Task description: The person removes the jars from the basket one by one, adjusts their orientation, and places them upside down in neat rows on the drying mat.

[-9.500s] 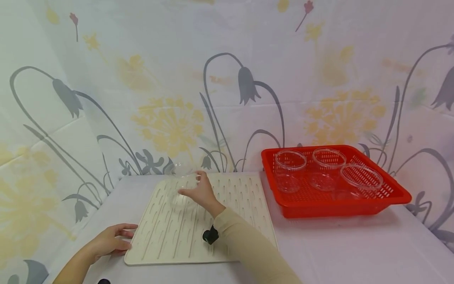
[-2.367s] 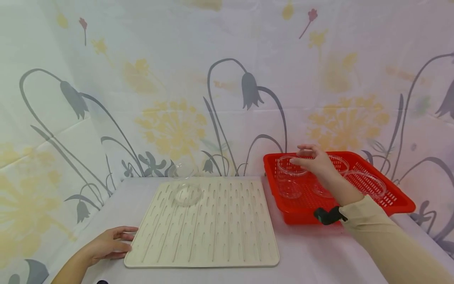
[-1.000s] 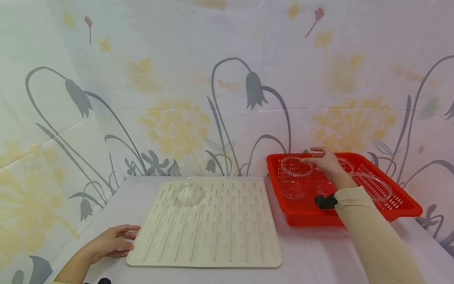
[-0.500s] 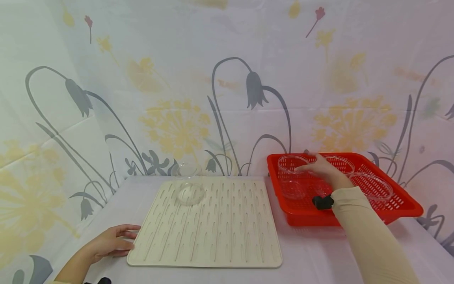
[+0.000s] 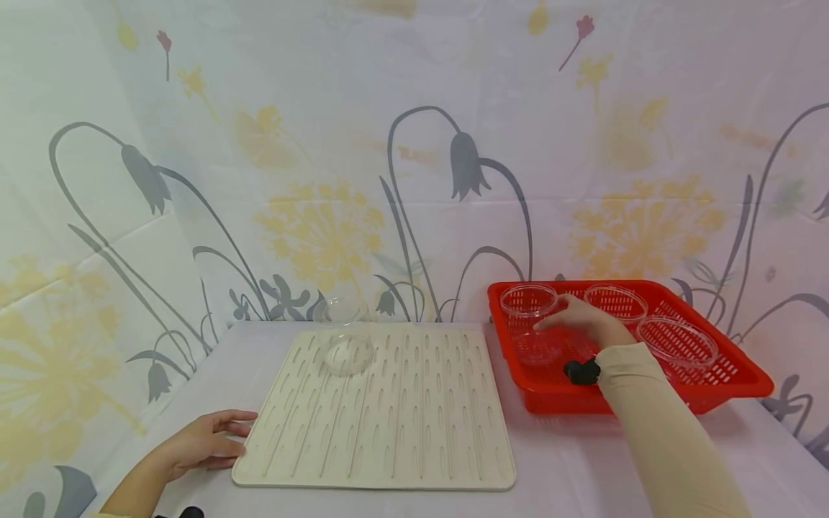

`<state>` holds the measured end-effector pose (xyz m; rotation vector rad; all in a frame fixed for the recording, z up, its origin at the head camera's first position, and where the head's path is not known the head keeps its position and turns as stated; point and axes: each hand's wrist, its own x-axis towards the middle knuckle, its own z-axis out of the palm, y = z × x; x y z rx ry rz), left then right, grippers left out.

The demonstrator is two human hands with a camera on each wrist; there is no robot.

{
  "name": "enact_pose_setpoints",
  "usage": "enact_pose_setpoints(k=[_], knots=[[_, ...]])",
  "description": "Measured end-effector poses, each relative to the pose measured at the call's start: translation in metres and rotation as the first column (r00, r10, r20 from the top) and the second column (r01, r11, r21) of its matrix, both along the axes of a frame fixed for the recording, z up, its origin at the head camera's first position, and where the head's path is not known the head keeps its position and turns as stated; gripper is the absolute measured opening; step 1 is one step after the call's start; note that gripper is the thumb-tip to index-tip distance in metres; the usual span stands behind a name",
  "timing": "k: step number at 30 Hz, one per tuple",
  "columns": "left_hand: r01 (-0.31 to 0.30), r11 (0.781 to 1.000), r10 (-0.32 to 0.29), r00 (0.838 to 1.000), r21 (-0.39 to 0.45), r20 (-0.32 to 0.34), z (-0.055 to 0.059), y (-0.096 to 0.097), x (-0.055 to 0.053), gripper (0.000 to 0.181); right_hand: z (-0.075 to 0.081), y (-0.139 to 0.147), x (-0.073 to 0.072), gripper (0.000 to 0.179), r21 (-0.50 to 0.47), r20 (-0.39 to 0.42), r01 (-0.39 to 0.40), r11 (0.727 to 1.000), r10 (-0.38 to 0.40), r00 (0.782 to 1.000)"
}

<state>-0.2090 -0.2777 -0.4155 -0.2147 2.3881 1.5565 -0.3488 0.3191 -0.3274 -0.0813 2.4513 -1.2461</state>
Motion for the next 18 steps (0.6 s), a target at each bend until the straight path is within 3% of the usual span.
enact_pose_setpoints(k=[8, 18], knots=[[0.025, 1.0, -0.025, 1.0, 0.004, -0.002, 0.0, 0.0, 0.0, 0.058, -0.003, 0.002, 0.001, 0.103, -0.102, 0.08, 0.064, 0.993, -0.056, 0.995], [-0.019, 1.0, 0.019, 1.0, -0.008, 0.009, 0.002, 0.002, 0.002, 0.058, 0.009, -0.004, 0.004, 0.081, -0.183, 0.04, 0.056, 0.982, -0.05, 0.998]])
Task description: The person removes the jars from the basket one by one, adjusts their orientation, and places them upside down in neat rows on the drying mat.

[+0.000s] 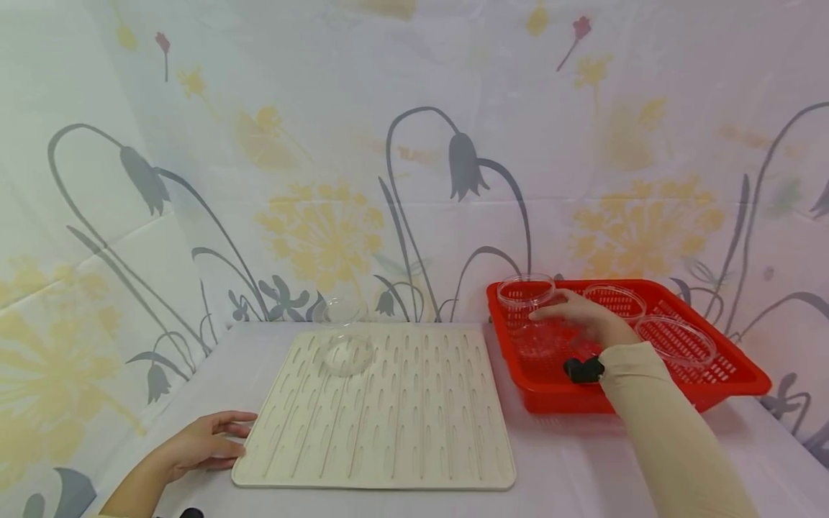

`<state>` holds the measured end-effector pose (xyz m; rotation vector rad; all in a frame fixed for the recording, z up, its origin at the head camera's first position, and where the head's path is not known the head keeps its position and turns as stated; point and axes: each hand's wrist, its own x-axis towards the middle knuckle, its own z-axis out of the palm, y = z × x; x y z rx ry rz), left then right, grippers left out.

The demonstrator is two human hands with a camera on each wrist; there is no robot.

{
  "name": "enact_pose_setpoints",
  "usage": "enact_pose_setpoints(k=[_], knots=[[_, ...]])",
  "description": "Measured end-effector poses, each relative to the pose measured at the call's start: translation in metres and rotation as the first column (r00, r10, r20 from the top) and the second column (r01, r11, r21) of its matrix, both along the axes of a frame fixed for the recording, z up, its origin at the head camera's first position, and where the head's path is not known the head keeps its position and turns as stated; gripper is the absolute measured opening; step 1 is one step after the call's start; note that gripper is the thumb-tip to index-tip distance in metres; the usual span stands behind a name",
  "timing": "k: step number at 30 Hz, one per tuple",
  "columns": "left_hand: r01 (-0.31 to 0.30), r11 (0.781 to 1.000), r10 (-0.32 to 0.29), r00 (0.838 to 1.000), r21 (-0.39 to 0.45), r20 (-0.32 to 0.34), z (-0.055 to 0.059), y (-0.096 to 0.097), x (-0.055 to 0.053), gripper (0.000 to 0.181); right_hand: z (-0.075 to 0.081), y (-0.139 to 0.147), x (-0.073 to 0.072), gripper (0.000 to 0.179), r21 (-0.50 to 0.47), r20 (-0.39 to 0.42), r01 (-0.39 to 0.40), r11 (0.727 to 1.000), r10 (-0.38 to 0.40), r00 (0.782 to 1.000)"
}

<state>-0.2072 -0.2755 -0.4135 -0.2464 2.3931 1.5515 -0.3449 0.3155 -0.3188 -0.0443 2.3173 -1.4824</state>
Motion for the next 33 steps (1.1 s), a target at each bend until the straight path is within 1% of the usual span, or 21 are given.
enact_pose_setpoints(k=[3, 6, 12, 17, 22, 29, 33], knots=[[0.003, 1.0, -0.003, 1.0, -0.003, 0.002, 0.002, 0.0, 0.0, 0.058, 0.003, -0.001, 0.004, 0.078, -0.039, -0.006, 0.018, 0.999, -0.018, 1.0], [0.014, 1.0, -0.014, 1.0, 0.001, -0.001, 0.002, 0.0, 0.001, 0.058, 0.007, -0.004, 0.007, 0.078, -0.039, -0.014, 0.023, 0.999, -0.024, 1.0], [0.025, 1.0, -0.025, 1.0, 0.003, -0.005, 0.002, 0.0, 0.0, 0.058, 0.015, -0.008, 0.014, 0.088, 0.006, -0.043, 0.027, 1.0, -0.027, 0.999], [0.022, 1.0, -0.022, 1.0, 0.005, -0.006, 0.001, -0.001, 0.0, 0.058, 0.021, -0.012, 0.02, 0.089, 0.037, -0.076, 0.033, 0.999, -0.031, 0.997], [0.036, 0.999, -0.036, 0.999, 0.011, -0.014, 0.001, -0.002, 0.0, 0.057, 0.025, -0.014, 0.027, 0.091, 0.072, -0.114, 0.038, 0.997, -0.029, 0.993], [0.023, 1.0, -0.023, 1.0, 0.02, -0.009, 0.0, -0.002, 0.0, 0.058, 0.027, -0.018, 0.037, 0.091, 0.073, -0.176, 0.055, 0.996, -0.041, 0.984], [0.038, 0.999, -0.037, 0.999, 0.027, -0.012, -0.001, -0.002, 0.0, 0.057, 0.026, -0.019, 0.043, 0.089, 0.073, -0.218, 0.053, 0.996, -0.035, 0.975]])
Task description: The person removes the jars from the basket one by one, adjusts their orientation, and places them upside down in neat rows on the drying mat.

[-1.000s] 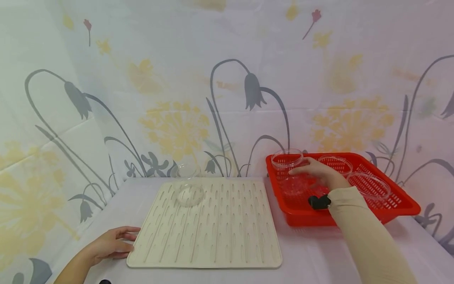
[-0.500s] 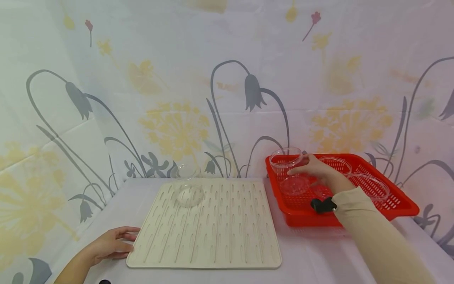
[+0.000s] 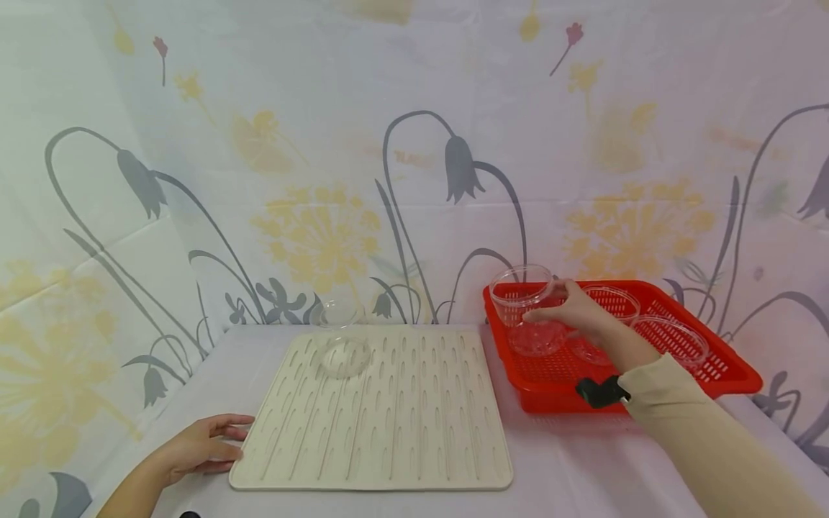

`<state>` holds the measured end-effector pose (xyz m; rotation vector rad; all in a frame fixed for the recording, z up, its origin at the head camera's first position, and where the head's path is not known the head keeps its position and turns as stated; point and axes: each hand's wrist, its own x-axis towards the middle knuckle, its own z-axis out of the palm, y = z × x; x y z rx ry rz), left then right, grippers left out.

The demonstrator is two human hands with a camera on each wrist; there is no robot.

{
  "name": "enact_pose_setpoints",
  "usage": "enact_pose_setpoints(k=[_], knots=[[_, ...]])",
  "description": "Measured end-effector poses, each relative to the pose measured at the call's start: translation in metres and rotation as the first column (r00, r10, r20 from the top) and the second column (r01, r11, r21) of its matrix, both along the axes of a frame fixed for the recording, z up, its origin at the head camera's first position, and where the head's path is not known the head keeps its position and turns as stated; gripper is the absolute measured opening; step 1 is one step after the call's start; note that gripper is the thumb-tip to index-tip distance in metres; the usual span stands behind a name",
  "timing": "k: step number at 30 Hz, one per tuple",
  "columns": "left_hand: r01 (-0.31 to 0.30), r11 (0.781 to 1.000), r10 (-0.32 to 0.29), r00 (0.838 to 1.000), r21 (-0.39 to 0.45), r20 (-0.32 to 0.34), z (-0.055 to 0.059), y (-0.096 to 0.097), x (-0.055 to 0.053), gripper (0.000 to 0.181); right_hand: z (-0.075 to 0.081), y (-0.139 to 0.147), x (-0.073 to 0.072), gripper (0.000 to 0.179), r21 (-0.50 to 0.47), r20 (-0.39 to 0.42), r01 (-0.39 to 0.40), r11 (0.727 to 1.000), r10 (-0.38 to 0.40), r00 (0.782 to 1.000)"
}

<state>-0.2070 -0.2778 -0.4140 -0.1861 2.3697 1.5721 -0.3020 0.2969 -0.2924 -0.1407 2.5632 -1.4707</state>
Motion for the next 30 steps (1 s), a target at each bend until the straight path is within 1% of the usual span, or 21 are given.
enact_pose_setpoints(k=[3, 10, 19, 26, 30], knots=[[0.007, 1.0, -0.007, 1.0, -0.002, -0.001, 0.001, 0.0, 0.0, 0.057, 0.0, -0.001, 0.005, 0.09, -0.008, -0.024, -0.009, 1.0, 0.009, 1.0], [-0.047, 0.998, 0.047, 0.999, -0.03, 0.003, 0.002, 0.004, 0.0, 0.056, 0.004, -0.005, 0.011, 0.092, 0.017, -0.071, -0.01, 1.0, 0.011, 0.997], [-0.05, 0.998, 0.05, 0.999, -0.029, 0.003, 0.005, 0.005, 0.0, 0.056, 0.011, -0.011, 0.016, 0.092, 0.057, -0.122, 0.024, 0.998, -0.017, 0.992], [-0.021, 1.0, 0.021, 1.0, 0.0, 0.003, 0.008, 0.002, 0.001, 0.059, 0.017, -0.018, 0.021, 0.095, 0.072, -0.17, 0.032, 0.997, -0.02, 0.985], [0.026, 1.0, -0.026, 1.0, 0.013, -0.016, 0.01, -0.001, 0.001, 0.061, 0.019, -0.021, 0.023, 0.096, 0.076, -0.186, 0.039, 0.996, -0.024, 0.982]])
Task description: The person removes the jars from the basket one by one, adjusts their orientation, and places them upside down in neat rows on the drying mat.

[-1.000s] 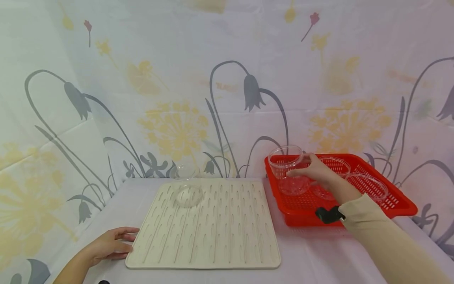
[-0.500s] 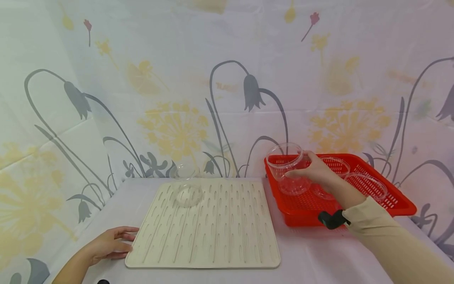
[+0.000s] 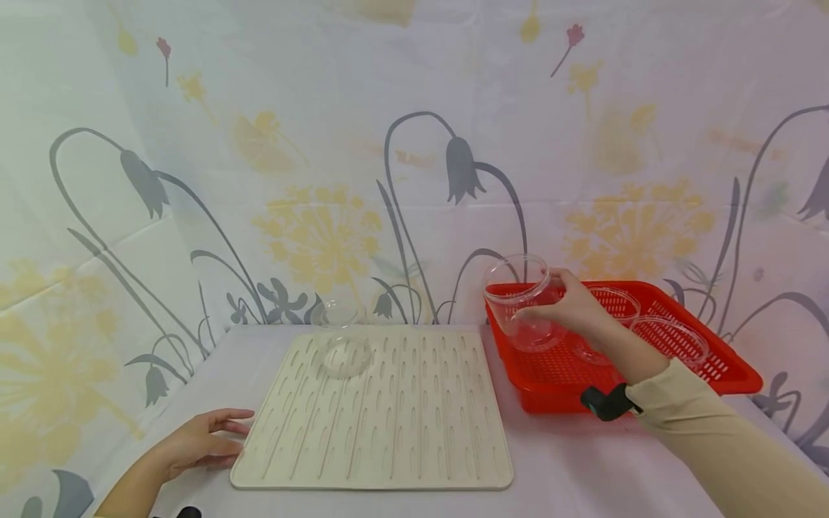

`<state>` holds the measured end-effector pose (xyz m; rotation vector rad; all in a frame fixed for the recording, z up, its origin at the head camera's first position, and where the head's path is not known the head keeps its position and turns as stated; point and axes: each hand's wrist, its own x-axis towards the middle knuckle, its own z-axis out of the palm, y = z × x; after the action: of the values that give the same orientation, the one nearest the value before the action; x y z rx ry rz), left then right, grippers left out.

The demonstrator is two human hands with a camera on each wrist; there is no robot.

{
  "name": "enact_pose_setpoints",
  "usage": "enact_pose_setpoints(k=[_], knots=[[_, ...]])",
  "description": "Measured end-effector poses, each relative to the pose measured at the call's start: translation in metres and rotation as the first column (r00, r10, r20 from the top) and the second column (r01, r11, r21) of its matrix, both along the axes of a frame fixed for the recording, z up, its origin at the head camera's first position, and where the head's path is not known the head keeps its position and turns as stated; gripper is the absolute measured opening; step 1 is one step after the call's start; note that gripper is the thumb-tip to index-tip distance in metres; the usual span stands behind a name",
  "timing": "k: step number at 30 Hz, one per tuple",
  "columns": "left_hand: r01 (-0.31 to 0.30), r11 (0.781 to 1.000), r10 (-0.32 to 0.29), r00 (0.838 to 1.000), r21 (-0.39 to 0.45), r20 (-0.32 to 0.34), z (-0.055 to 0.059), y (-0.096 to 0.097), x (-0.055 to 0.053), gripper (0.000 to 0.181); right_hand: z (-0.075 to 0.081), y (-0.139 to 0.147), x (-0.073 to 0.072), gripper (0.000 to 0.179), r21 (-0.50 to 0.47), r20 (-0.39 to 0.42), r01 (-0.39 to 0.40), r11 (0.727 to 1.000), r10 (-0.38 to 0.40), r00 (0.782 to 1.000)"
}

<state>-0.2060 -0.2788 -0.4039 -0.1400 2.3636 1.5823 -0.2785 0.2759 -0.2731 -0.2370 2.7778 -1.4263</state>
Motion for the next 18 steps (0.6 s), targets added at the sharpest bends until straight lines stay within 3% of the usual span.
enact_pose_setpoints(k=[3, 10, 18], knots=[[0.028, 1.0, -0.028, 0.999, 0.002, -0.021, 0.002, 0.0, -0.001, 0.063, 0.002, -0.003, 0.001, 0.095, -0.006, -0.008, 0.005, 1.0, -0.005, 1.0], [0.015, 1.0, -0.015, 0.999, -0.017, -0.047, 0.006, 0.008, -0.004, 0.063, 0.005, -0.008, 0.003, 0.095, -0.007, -0.016, -0.005, 1.0, 0.005, 1.0], [0.076, 0.997, -0.074, 0.993, 0.019, -0.088, 0.01, 0.017, -0.007, 0.062, 0.007, -0.013, 0.006, 0.096, 0.034, -0.019, 0.006, 0.999, -0.005, 1.0]])
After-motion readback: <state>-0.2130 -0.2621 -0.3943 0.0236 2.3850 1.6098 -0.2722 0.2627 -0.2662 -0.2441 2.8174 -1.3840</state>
